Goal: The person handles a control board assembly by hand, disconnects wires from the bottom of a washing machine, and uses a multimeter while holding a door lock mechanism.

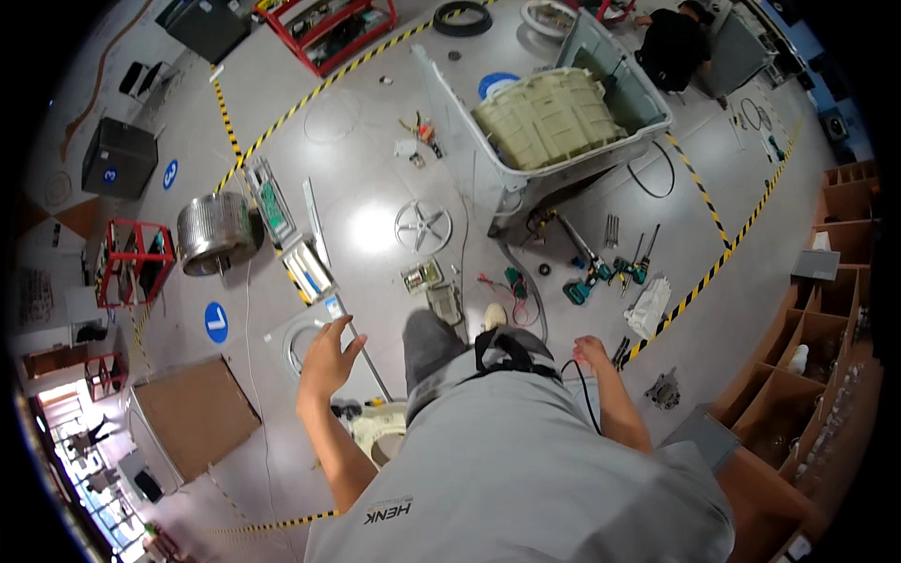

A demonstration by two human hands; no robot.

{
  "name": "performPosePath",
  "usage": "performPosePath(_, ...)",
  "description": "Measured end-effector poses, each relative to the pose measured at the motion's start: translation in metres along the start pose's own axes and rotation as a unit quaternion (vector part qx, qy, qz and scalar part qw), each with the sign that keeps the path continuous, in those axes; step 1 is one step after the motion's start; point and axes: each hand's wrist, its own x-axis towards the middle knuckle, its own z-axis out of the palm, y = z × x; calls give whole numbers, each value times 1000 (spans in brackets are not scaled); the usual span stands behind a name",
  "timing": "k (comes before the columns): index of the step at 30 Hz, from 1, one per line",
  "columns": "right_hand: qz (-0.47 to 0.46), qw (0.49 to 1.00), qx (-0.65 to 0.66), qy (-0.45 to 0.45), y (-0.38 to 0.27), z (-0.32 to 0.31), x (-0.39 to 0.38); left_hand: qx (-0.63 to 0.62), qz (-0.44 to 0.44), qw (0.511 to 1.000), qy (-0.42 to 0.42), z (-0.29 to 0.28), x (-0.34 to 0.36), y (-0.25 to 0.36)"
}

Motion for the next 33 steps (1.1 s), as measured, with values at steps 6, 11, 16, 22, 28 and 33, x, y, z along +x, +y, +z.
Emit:
performPosePath(6, 63, 998, -30, 0, -32, 9, 4, -11, -25, 999, 29, 5, 22, -29)
performPosePath(11, 73, 996, -51, 12, -77, 50, 11, -43, -54, 998, 8, -23, 62, -63)
performPosePath(16, 61, 996, -50, 31, -130, 129, 13, -64, -55, 996, -27, -57, 136, -136)
performPosePath(22, 42, 994, -86, 55, -196, 266, -20, -32, -53, 996, -64, -119, 241, -260)
performPosePath(28, -61, 990, -125, 38, -287, 399, -50, -13, -21, 999, -29, -217, 319, -332)
performPosePath(33, -30, 994, -92, 52, -349, 465, -68, -4, 22, 999, -29, -274, 372, -338)
